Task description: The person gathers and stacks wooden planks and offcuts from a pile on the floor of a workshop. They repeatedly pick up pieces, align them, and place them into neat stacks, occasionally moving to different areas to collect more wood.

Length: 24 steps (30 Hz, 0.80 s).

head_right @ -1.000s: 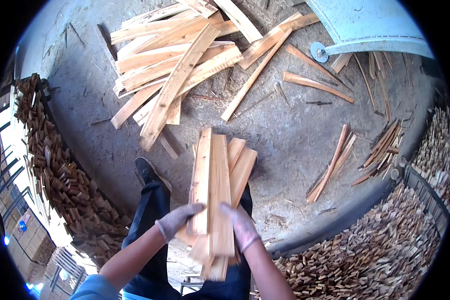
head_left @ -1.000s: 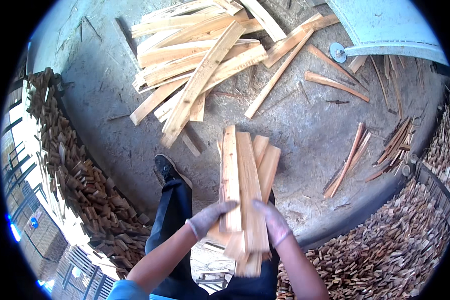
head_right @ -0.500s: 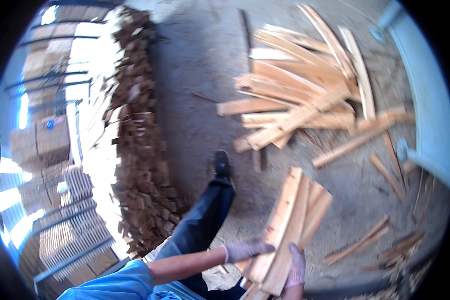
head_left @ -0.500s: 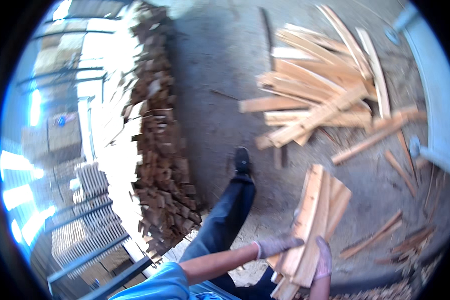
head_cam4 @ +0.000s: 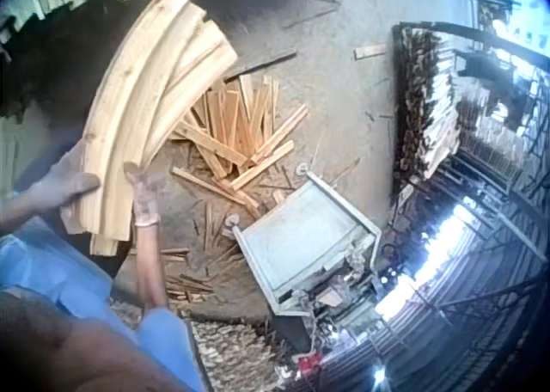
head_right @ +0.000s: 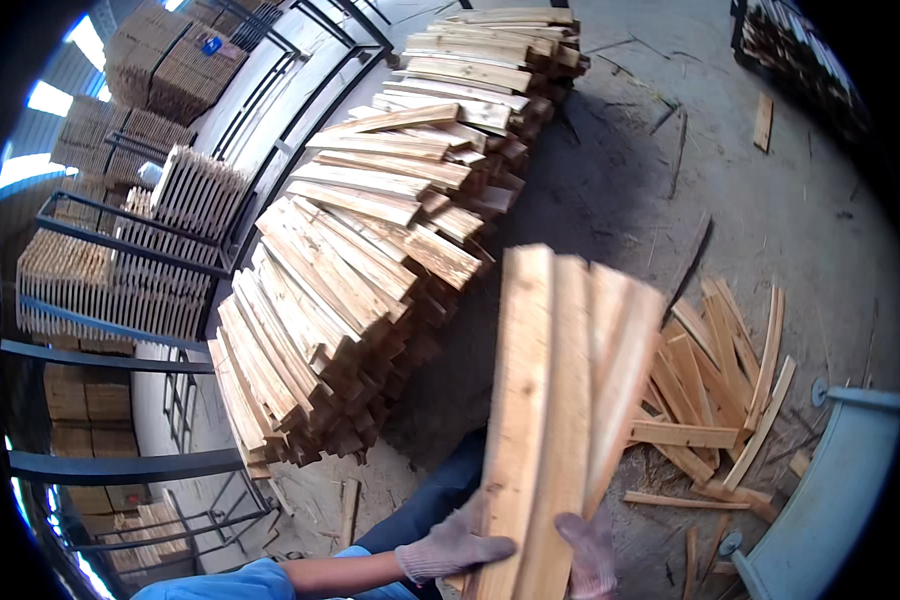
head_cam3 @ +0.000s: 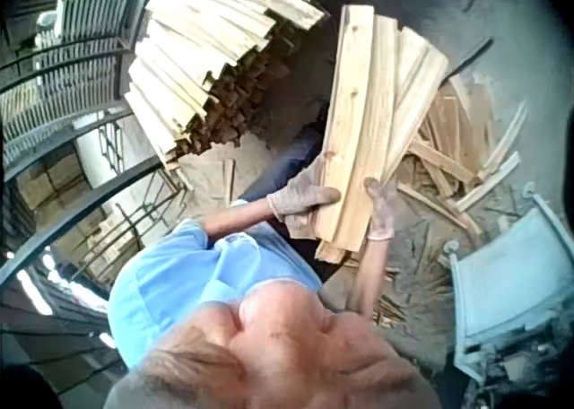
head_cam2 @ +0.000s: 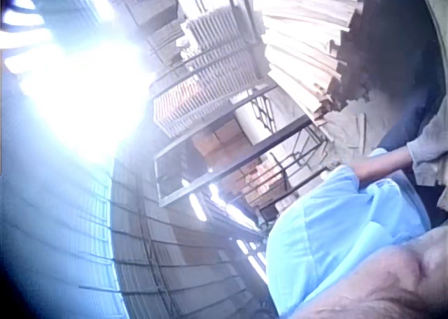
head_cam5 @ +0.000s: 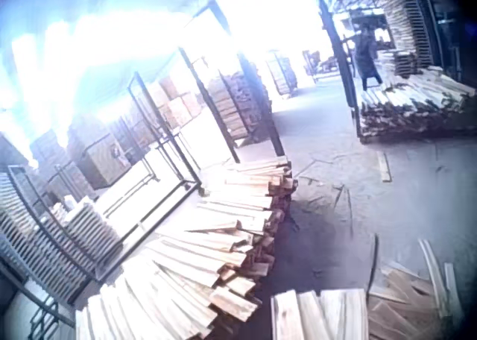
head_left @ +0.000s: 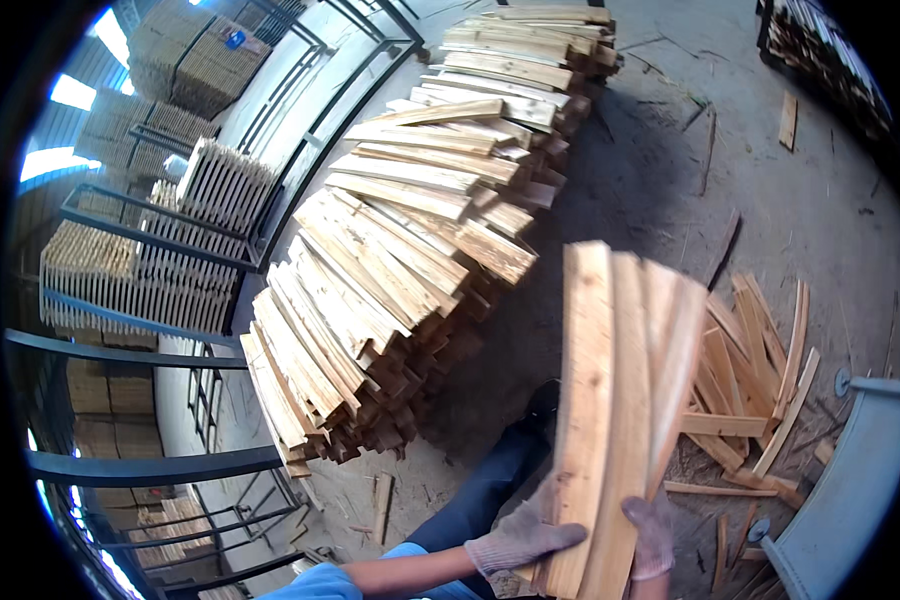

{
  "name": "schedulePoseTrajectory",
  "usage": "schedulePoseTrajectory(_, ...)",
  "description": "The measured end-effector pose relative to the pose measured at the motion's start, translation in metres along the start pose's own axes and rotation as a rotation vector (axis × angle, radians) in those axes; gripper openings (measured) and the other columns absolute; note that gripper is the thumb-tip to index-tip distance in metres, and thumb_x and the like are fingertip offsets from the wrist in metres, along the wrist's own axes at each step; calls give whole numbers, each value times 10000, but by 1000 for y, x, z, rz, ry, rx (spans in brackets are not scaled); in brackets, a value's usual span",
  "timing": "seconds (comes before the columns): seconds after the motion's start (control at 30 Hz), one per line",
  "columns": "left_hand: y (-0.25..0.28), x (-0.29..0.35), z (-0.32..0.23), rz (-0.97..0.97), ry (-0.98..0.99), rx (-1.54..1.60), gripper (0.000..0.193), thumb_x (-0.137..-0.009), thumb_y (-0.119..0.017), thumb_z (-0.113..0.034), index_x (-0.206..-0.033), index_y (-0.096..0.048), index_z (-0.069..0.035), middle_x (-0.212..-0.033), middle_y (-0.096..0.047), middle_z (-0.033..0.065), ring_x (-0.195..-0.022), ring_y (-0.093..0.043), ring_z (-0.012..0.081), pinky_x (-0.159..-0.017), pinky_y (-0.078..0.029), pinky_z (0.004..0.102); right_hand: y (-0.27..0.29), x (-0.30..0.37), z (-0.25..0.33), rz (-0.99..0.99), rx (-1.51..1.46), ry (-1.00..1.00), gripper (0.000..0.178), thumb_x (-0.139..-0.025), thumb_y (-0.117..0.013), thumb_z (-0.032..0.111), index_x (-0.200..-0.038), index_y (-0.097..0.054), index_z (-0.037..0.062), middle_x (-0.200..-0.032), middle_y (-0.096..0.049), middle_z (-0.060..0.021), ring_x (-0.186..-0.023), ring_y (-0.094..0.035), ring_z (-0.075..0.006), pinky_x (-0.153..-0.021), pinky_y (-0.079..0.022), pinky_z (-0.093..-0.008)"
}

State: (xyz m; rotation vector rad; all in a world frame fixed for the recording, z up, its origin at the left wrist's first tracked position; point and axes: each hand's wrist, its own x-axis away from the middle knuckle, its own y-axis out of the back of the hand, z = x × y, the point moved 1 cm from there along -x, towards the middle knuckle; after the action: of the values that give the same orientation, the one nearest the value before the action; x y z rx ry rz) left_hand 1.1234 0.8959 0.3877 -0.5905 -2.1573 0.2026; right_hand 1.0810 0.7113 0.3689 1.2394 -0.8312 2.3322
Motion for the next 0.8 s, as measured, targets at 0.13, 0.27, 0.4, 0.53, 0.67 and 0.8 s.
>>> schedulePoseTrajectory(0.13, 45, 34, -103, -377, -182, 51, 885, -832, -782, -223, -1492, -235, -4, -1334, -545, 170, -1200, -573, 224, -1030, -494, 363, -126, -64, 69, 438, 181, 4, 839, -762, -779, 137, -1481, -374, -18, -1288, -605, -153, -1146, -607, -235, -966, -526, -338)
schedulePoseTrajectory(0.27, 129, 57, -174, -768, -309, -48, 811, -869, -727, -333, -1463, -328, 49, -1278, -569, 185, -1150, -606, 259, -972, -538, 372, -293, -144, 77, 990, 160, 161, 718, -865, -759, 248, -1445, -418, 0, -1292, -612, -153, -1128, -625, -208, -970, -519, -323)
schedulePoseTrajectory(0.4, 220, -42, -222, -819, -508, -182, 480, -1043, -549, -326, -1394, -548, 2, -1312, -603, 95, -1215, -545, 160, -1048, -430, 293, -325, -299, 68, 274, 1014, 1512, 331, -995, -551, 225, -1222, -646, 5, -1128, -698, -150, -1005, -673, -272, -868, -526, -331)
schedulePoseTrajectory(0.53, 250, -33, -198, -1001, -547, -559, 577, -1041, -540, -236, -1543, -349, -26, -1608, -297, 167, -1416, -387, 269, -1170, -323, 421, -238, -233, 41, 150, 530, 358, 397, -944, -588, 382, -1137, -678, 46, -1092, -706, -183, -1043, -668, -342, -910, -501, -381)
schedulePoseTrajectory(0.67, 127, -42, -117, -416, -563, -934, 767, -923, -643, -102, -1568, -251, 33, -1621, -281, 198, -1499, -293, 315, -1229, -242, 436, -72, -183, -55, -94, 680, 47, 372, -931, -627, 385, -1128, -707, 81, -1126, -717, -160, -1096, -667, -336, -961, -496, -371)
schedulePoseTrajectory(0.8, 78, -64, -38, 41, -363, -1140, 795, -792, -775, -177, -1461, -410, 49, -1437, -495, 270, -1325, -496, 424, -1109, -420, 447, 80, -125, -143, -495, 854, -156, 482, -884, -677, 449, -1162, -696, 55, -1144, -709, -201, -1117, -666, -336, -982, -504, -373)
